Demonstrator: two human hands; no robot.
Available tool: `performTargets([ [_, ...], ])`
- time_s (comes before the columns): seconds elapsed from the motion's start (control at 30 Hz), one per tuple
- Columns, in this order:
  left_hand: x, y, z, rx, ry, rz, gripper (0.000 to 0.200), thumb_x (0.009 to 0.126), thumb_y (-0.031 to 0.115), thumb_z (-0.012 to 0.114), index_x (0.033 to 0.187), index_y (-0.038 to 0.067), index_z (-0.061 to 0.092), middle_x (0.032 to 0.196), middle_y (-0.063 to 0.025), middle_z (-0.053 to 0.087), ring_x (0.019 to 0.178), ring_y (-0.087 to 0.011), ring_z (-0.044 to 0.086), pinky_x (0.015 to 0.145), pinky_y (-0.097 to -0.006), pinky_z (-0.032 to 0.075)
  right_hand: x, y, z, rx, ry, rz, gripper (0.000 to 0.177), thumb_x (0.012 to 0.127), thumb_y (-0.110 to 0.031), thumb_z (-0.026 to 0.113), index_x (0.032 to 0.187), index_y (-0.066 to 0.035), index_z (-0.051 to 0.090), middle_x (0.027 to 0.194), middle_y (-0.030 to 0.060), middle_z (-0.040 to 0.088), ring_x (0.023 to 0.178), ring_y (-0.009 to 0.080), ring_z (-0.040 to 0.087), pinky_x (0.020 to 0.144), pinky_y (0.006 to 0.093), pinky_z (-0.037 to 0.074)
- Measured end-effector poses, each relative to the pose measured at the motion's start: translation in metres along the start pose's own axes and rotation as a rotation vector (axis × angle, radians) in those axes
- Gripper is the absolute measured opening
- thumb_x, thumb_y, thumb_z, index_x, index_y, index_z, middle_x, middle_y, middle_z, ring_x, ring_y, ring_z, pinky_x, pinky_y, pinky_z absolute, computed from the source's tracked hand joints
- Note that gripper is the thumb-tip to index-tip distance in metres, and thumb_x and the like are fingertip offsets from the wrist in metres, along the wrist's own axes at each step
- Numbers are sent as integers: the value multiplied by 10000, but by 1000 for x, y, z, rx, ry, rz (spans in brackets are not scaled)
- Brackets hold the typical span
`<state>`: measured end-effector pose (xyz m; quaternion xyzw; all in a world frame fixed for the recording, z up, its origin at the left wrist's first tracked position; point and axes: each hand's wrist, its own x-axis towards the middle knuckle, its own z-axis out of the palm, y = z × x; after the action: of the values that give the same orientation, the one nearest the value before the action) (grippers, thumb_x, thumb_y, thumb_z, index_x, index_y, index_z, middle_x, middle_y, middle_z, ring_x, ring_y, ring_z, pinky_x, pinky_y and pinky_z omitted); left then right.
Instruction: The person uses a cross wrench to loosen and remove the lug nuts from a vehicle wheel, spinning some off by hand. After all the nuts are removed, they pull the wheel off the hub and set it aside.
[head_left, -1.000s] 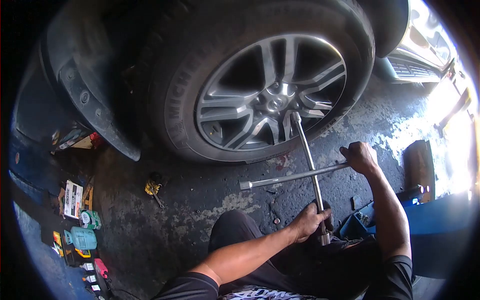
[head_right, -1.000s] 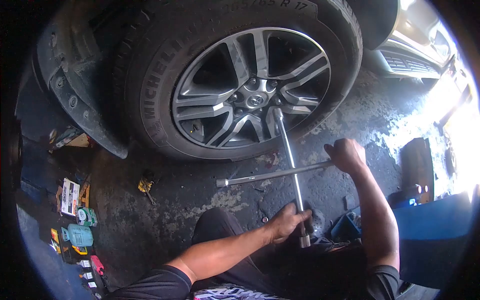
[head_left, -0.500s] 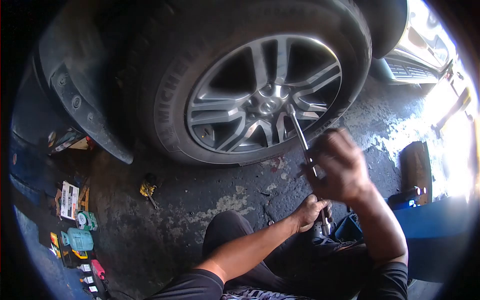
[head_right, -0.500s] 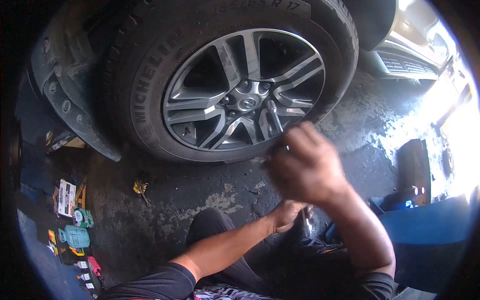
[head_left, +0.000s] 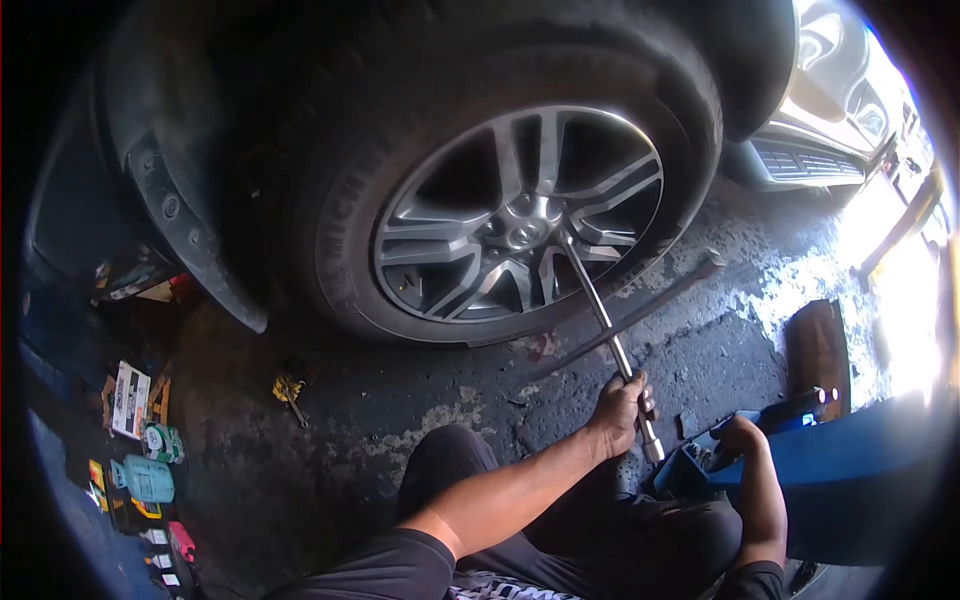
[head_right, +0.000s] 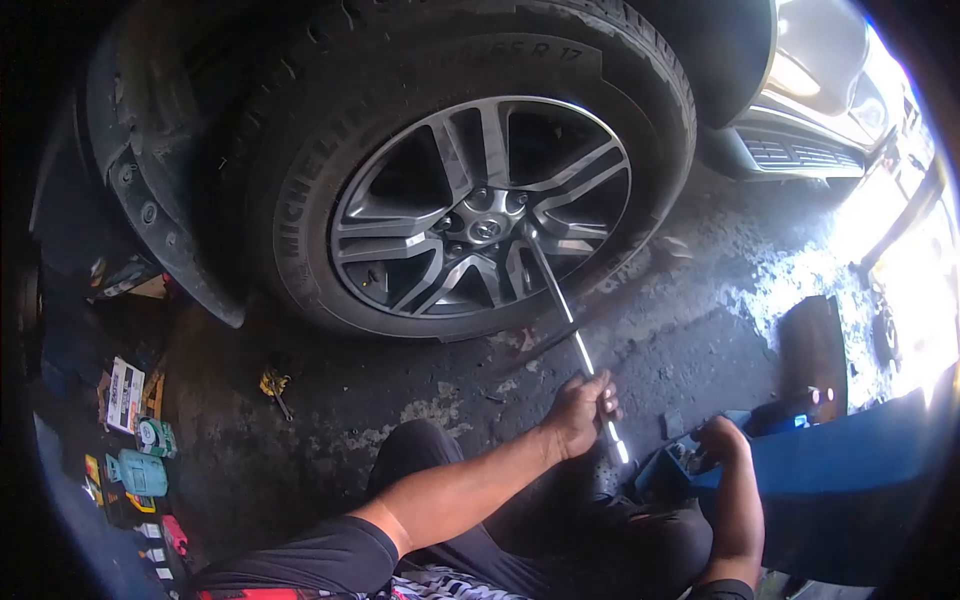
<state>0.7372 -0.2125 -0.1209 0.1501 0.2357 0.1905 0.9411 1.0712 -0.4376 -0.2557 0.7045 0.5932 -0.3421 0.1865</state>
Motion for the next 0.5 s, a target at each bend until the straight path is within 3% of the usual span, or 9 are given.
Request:
performTargets([
  [0.03,-1,3,-3,-8,-17,-2,127,1032,238,509,956,138,485,757,13,460,673,-119,476,687,-340,475,2,0,0,-289,33,-88,324,871,-310,707,1108,-90,726,942,110,746,750,225,710,710,414,571],
  [0.1,-5,6,-3,1,-12,10,116,1032,228,509,959,140,489,755,16,460,671,-117,473,686,-340,475,-23,-49,-45,366,302,188,397,882,-265,684,1209,-41,656,904,125,726,671,241,694,620,406,568],
  [0.13,-4,5,-4,-1,-3,9,130,1033,243,511,961,140,480,756,14,458,665,-118,472,671,-339,476,-34,-95,-84,929,407,558,431,883,-264,683,1239,-26,631,903,121,723,658,241,688,590,388,566],
  [0.2,1,4,-5,-9,8,11,159,1035,273,514,965,139,463,758,10,456,651,-119,469,641,-336,478,-21,-84,-91,871,610,448,405,897,-305,685,1187,-24,658,782,118,674,575,195,645,499,348,520],
  [0.33,-3,9,-3,12,26,27,121,1037,240,503,978,135,495,768,14,467,685,-115,480,688,-338,477,-30,-115,-144,991,988,350,403,945,-252,644,1255,4,619,812,127,690,588,147,655,477,296,504],
  [0.4,0,10,-6,-6,3,10,121,1037,239,502,985,131,495,776,9,475,691,-121,485,692,-338,478,-50,-149,-175,981,1060,317,376,954,-268,635,1203,14,640,813,119,697,600,146,658,490,299,512],
  [0.5,3,15,-7,-16,-5,0,125,1039,236,499,986,123,494,786,1,490,697,-133,496,697,-338,482,-82,-197,-205,933,629,214,333,961,-275,626,1107,19,674,810,112,708,625,151,667,531,300,533],
])
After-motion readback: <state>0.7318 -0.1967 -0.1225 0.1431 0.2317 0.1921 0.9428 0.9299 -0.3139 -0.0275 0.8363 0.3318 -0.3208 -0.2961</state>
